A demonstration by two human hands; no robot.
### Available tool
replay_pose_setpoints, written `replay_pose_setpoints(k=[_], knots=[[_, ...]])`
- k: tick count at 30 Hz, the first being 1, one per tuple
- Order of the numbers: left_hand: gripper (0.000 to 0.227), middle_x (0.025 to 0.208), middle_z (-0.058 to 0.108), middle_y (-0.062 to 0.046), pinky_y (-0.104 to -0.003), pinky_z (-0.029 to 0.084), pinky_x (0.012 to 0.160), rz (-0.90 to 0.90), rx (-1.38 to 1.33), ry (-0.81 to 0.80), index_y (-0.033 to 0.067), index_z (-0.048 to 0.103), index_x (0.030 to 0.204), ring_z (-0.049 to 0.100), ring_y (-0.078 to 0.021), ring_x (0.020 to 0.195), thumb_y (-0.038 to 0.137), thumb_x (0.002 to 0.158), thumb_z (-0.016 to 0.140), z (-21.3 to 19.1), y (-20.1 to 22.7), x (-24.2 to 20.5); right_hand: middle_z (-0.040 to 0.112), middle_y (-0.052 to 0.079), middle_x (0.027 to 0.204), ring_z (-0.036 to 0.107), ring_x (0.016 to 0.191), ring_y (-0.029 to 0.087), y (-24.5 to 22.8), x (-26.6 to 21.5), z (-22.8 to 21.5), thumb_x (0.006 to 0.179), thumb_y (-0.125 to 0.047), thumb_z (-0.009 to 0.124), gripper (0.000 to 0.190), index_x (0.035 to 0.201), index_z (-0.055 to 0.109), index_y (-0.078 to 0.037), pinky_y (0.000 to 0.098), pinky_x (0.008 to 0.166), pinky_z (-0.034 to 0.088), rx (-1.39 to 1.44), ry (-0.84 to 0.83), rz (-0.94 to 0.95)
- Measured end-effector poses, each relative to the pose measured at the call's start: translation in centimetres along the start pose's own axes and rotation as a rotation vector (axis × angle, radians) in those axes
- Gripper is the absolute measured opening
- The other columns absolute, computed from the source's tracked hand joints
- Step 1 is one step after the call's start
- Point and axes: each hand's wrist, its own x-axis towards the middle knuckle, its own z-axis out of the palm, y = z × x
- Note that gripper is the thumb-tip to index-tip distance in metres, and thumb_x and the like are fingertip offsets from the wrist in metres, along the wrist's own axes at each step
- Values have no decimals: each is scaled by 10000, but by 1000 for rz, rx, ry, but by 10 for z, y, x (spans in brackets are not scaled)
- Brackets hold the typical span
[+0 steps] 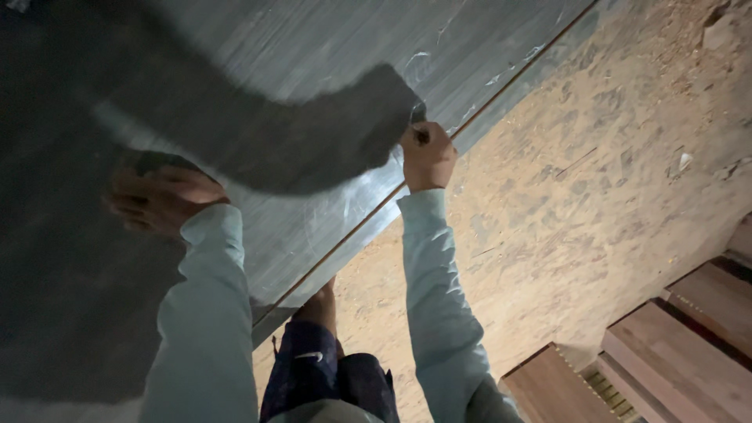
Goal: The person scrapes and wipes a large flat surface using a small handheld tool and a cloth. They repeatedly remove debris and wipe along a linear seam, moving across the surface in a systematic manner.
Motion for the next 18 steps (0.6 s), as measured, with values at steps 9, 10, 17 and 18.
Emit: replay_pose_setpoints(k=[9,10,17,18], knots=[[459,1546,523,-34,-327,459,1205,-155,-612,167,192,463,1588,567,-202,1326,405,1190,383,111,-65,46,722,127,975,705,804,249,-9,-19,-5,912,-158,725,147,977,724,-26,363,729,577,130,-56,92],[478,1553,472,-90,-366,426,1196,-121,-358,161,148,412,1584,521,-254,1351,392,1174,405,112,-65,51,709,113,1011,694,867,265,-12,-18,-6,917,-135,718,115,980,712,-39,375,795,573,87,9,-3],[584,1636,273,-221,-524,254,1230,20,153,184,67,244,1612,314,-403,1486,351,1171,501,61,-45,41,639,141,1024,676,890,317,-37,-4,3,845,-159,801,417,1188,649,23,410,765,564,111,149,168],[592,1647,245,-231,-534,225,1237,13,161,142,76,229,1615,279,-411,1503,342,1162,500,51,-38,37,633,153,1019,673,887,324,-36,-3,7,835,-162,821,400,1164,693,25,420,762,564,48,152,138]])
